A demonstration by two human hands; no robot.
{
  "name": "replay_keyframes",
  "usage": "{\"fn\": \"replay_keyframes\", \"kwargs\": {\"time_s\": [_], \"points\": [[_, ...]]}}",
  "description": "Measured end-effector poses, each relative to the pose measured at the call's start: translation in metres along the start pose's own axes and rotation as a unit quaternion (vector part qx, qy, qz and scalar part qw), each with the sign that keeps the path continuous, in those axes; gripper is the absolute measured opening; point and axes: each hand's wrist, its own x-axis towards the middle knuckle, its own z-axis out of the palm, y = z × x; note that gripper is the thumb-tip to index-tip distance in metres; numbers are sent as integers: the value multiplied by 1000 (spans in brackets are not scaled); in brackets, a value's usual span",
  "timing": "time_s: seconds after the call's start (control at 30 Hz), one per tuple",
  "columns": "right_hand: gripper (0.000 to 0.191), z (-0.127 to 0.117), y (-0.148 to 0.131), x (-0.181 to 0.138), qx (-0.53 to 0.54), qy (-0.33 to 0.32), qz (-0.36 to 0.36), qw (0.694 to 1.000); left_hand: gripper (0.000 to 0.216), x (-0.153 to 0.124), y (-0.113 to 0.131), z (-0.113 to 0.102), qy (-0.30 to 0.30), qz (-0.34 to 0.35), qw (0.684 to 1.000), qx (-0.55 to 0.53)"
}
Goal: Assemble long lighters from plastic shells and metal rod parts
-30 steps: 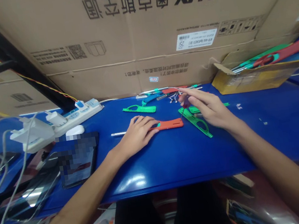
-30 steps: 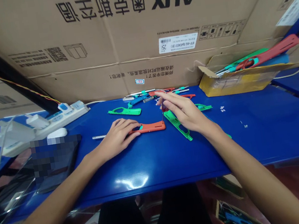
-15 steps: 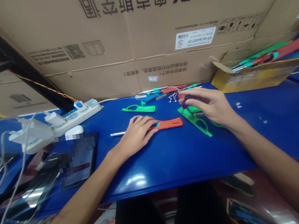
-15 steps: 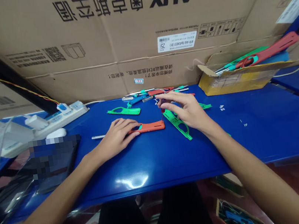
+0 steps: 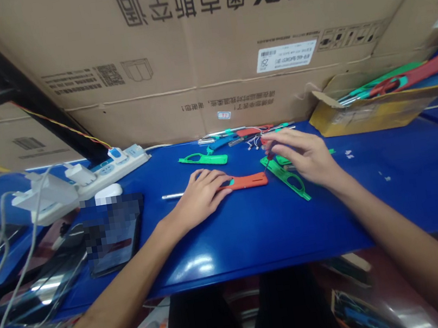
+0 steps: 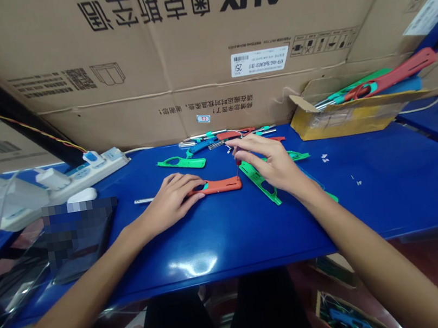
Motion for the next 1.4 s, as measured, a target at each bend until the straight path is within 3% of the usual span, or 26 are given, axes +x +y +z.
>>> {"fn": "replay_keyframes", "kwargs": {"time_s": [0.17,0.4,0.6,0.8,1.03,1.4], "points": [[38,0,-2,-1,37,-36,43,998,30,0,0,0,2,1,1000,-1],[20,-6,8,2,-49,31,34,998,31,0,0,0,-4,-3,1000,-7],[38,-7,3,-1,46,-30,55,997,32,0,-1,1,-6,-6,1000,-9],[18,-5,-1,2,6,4,21,1000,32,1,0,0,-6,-12,1000,-9],[41,-3,-5,1,44,-77,27,996,33,0,1,-1,-4,-10,1000,-9],[13,-2,-11,7,26,-28,46,998,30,1,2,-2,-4,-8,1000,-12]]}}
